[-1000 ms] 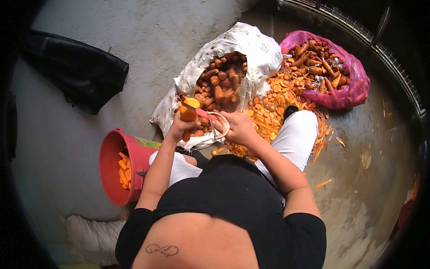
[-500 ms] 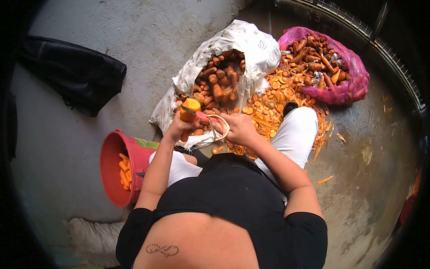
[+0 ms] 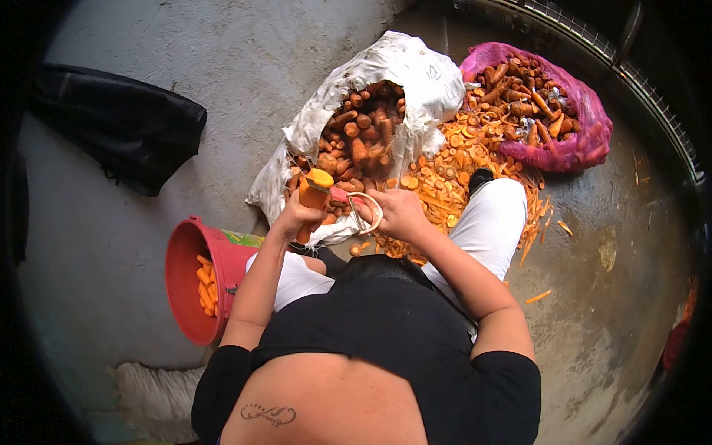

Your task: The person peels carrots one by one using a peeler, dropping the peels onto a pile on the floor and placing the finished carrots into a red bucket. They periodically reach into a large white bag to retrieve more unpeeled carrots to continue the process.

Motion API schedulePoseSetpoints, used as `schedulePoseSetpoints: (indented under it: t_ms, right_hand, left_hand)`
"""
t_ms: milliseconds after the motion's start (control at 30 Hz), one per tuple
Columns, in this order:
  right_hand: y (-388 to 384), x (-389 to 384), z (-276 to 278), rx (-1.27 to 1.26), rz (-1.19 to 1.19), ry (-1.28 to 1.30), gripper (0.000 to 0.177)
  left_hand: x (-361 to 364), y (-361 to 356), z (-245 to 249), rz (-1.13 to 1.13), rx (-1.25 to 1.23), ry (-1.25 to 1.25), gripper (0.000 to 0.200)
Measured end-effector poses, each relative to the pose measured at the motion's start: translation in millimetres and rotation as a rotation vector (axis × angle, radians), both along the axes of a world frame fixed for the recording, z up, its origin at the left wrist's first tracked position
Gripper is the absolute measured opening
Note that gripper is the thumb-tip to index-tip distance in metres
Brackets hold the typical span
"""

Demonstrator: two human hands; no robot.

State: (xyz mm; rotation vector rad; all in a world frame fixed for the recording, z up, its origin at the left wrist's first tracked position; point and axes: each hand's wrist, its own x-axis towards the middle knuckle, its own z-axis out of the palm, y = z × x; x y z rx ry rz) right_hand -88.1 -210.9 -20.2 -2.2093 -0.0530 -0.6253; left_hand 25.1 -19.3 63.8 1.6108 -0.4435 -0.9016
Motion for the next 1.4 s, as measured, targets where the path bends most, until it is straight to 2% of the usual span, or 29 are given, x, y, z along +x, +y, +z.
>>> schedulePoseSetpoints:
  t_ms: [133, 233, 333, 433, 567, 700, 800, 833, 867, 933, 1033, 1133, 1167, 1267, 1400]
  right_hand:
    - [0.1, -0.7, 5.7, 0.010, 0.016, 0.052, 0.032]
    - [-2.4, 0.2, -0.3, 0.080, 0.018, 0.113, 0.032]
    - [-2.2, -3.1, 1.9, 0.159, 0.047, 0.068, 0.034]
    - [-4.1, -3.7, 3.4, 0.115, 0.048, 0.089, 0.035]
    - [-6.9, -2.8, 2.7, 0.071, 0.061, 0.085, 0.037]
    - [-20.5, 0.2, 6.1, -0.020, 0.064, 0.309, 0.036]
    - [-57.6, 20.6, -46.5, -0.053, -0.110, 0.570, 0.043]
    - [-61.8, 23.1, -47.5, -0.042, -0.172, 0.553, 0.043]
    - [-61.8, 24.4, -48.2, -0.015, -0.245, 0.438, 0.041]
    - [-66.3, 18.2, -30.6, 0.058, -0.271, 0.361, 0.037]
    - [-65.1, 0.4, -20.5, 0.206, -0.269, 0.335, 0.036]
    - [-34.8, -25.6, 8.7, 0.324, -0.098, 0.111, 0.025]
    - [-27.8, -29.6, 13.0, 0.283, -0.014, 0.043, 0.023]
    - [-16.3, -27.8, 8.9, 0.123, 0.169, -0.128, 0.020]
    - [-15.6, -31.0, 23.0, 0.041, 0.192, -0.112, 0.021]
  left_hand:
    - [6.2, 6.9, -8.0, -0.012, 0.034, 0.033, 0.025]
    - [7.4, -0.1, -25.9, 0.074, -0.027, -0.407, 0.031]
    - [2.1, 0.1, -14.1, 0.045, -0.004, -0.206, 0.032]
    - [6.4, 7.2, -14.1, -0.022, 0.060, -0.036, 0.033]
    - [0.9, 4.9, 0.2, -0.050, 0.035, 0.013, 0.036]
    - [-0.3, 6.1, 3.0, -0.060, -0.029, 0.026, 0.036]
    - [-10.5, 4.9, 5.7, -0.109, -0.085, 0.000, 0.038]
    - [-11.0, 8.7, 9.9, -0.125, -0.096, -0.026, 0.038]
    - [-0.6, 16.9, 18.2, -0.145, -0.004, 0.138, 0.041]
    - [6.6, 20.4, 17.2, -0.114, 0.025, 0.124, 0.042]
    - [-0.7, 13.8, 8.8, -0.118, 0.010, -0.116, 0.042]
    - [-4.4, 8.8, -2.1, -0.120, -0.001, -0.199, 0.041]
    - [-7.4, 7.2, -3.1, -0.101, -0.032, -0.128, 0.039]
    - [-3.9, 8.3, -10.5, -0.146, 0.021, -0.160, 0.034]
    - [-7.9, 10.6, -12.7, -0.159, 0.004, -0.117, 0.030]
